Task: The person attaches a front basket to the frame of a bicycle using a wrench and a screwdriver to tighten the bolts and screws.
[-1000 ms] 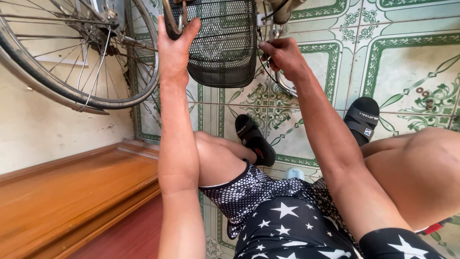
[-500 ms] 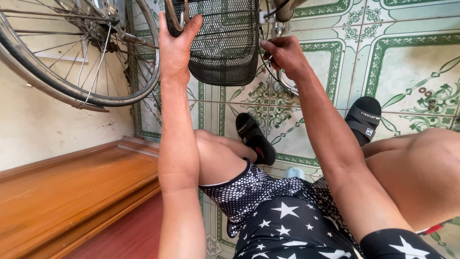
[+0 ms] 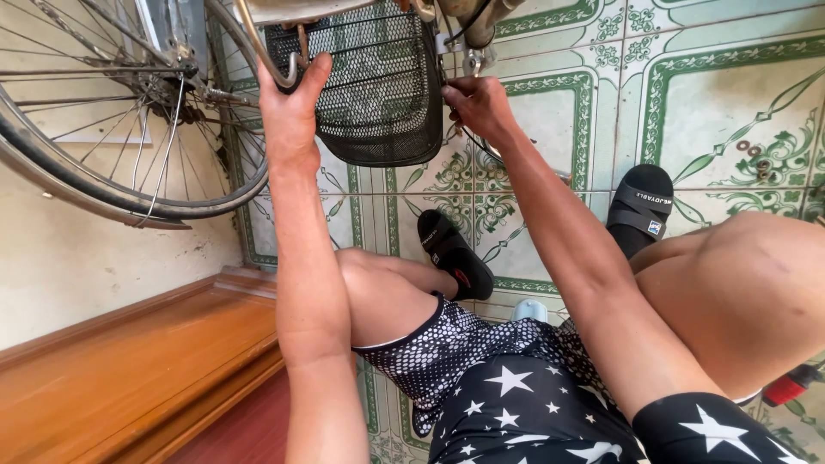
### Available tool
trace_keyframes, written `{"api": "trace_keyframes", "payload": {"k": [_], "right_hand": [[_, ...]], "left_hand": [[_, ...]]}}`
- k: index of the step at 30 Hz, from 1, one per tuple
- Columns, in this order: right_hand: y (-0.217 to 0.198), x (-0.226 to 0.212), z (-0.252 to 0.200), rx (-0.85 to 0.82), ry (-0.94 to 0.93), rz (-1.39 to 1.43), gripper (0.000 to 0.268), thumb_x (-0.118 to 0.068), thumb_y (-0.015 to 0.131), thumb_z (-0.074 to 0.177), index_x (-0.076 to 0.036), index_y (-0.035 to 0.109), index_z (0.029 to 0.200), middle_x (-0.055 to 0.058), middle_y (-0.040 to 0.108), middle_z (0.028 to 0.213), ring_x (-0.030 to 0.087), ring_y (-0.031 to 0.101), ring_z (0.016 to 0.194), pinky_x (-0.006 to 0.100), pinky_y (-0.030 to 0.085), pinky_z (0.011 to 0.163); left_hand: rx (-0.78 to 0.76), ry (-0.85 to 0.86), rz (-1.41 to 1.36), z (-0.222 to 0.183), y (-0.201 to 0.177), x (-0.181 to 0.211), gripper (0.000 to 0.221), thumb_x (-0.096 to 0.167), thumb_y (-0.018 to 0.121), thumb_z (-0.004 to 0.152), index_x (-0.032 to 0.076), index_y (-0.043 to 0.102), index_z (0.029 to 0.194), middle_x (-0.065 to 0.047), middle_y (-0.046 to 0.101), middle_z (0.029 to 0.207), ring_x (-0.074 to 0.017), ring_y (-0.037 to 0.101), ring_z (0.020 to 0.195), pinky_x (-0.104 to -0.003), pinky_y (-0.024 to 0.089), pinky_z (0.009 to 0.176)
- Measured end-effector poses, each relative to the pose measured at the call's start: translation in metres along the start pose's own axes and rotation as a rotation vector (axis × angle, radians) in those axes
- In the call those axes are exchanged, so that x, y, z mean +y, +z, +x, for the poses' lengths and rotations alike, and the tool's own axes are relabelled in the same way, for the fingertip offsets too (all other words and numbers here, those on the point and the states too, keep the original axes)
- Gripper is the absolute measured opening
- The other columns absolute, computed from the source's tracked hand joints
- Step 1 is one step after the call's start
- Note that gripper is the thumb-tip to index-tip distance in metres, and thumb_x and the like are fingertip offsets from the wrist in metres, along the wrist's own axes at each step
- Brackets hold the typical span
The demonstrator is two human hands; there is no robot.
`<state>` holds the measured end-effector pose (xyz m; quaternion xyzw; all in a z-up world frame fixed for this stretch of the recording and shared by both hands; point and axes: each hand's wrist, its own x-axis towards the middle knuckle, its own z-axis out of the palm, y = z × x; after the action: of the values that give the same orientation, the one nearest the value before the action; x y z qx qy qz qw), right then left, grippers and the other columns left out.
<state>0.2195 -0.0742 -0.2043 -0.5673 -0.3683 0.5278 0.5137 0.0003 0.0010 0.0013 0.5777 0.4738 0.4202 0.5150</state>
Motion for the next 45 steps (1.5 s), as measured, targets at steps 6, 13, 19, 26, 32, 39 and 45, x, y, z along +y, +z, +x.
{"api": "trace_keyframes", "payload": {"k": [6, 13, 19, 26, 32, 39, 45], "right_hand": [[-0.005, -0.002, -0.012, -0.049, 0.074, 0.031, 0.029, -0.016, 0.068, 0.100, 0.006, 0.073, 0.117, 0.008, 0.071, 0.079, 0.012, 0.065, 0.060, 0.030, 0.054, 0.054], [-0.015, -0.017, -0.017, -0.090, 0.191, 0.112, 0.028, -0.020, 0.066, 0.101, 0.006, 0.074, 0.109, 0.005, 0.072, 0.080, 0.009, 0.062, 0.057, 0.027, 0.050, 0.050], [-0.017, -0.038, -0.018, -0.095, 0.180, 0.191, 0.029, -0.020, 0.067, 0.101, 0.008, 0.074, 0.103, 0.008, 0.070, 0.075, 0.008, 0.051, 0.048, 0.028, 0.039, 0.042], [-0.015, -0.054, -0.019, -0.091, 0.186, 0.217, 0.029, -0.019, 0.067, 0.101, 0.010, 0.074, 0.101, 0.009, 0.068, 0.072, 0.008, 0.048, 0.046, 0.028, 0.034, 0.039], [-0.012, -0.046, -0.018, -0.092, 0.179, 0.179, 0.029, -0.020, 0.067, 0.101, 0.009, 0.075, 0.102, 0.010, 0.069, 0.073, 0.009, 0.051, 0.046, 0.029, 0.037, 0.039], [-0.030, -0.021, -0.023, -0.318, 0.170, -0.140, 0.025, -0.019, 0.068, 0.098, 0.003, 0.077, 0.107, 0.008, 0.077, 0.086, 0.013, 0.071, 0.069, 0.028, 0.055, 0.058], [-0.078, 0.019, -0.035, -0.416, 0.388, -0.353, 0.023, -0.016, 0.067, 0.092, -0.003, 0.078, 0.108, 0.008, 0.077, 0.091, 0.015, 0.071, 0.077, 0.032, 0.057, 0.067]], "left_hand": [[0.002, 0.001, -0.002, -0.001, 0.002, 0.000, 0.070, 0.019, 0.088, 0.092, 0.004, 0.049, 0.148, -0.004, 0.063, 0.126, -0.0188, 0.060, 0.120, -0.038, 0.043, 0.115], [-0.010, 0.031, 0.002, -0.002, 0.003, 0.003, 0.071, 0.018, 0.088, 0.092, 0.007, 0.047, 0.149, -0.004, 0.064, 0.128, -0.0191, 0.060, 0.122, -0.038, 0.042, 0.116], [-0.029, 0.034, 0.001, -0.003, 0.002, 0.003, 0.065, 0.022, 0.089, 0.093, 0.007, 0.053, 0.145, -0.002, 0.063, 0.124, -0.0182, 0.059, 0.119, -0.038, 0.044, 0.114], [-0.030, 0.039, 0.009, -0.002, 0.001, 0.002, 0.066, 0.023, 0.089, 0.092, 0.007, 0.052, 0.145, -0.002, 0.063, 0.122, -0.0173, 0.059, 0.117, -0.037, 0.044, 0.114], [-0.003, 0.011, 0.025, -0.001, 0.000, -0.001, 0.064, 0.021, 0.088, 0.093, 0.006, 0.054, 0.145, -0.002, 0.063, 0.122, -0.0180, 0.059, 0.118, -0.037, 0.043, 0.115], [-0.024, 0.020, 0.009, 0.000, -0.002, -0.003, 0.067, 0.020, 0.088, 0.094, 0.007, 0.051, 0.147, -0.002, 0.064, 0.129, -0.0184, 0.058, 0.125, -0.037, 0.040, 0.118], [-0.061, 0.063, -0.004, 0.001, -0.013, -0.015, 0.065, 0.016, 0.090, 0.100, 0.005, 0.051, 0.151, -0.003, 0.063, 0.131, -0.0185, 0.057, 0.125, -0.037, 0.043, 0.117]]}}
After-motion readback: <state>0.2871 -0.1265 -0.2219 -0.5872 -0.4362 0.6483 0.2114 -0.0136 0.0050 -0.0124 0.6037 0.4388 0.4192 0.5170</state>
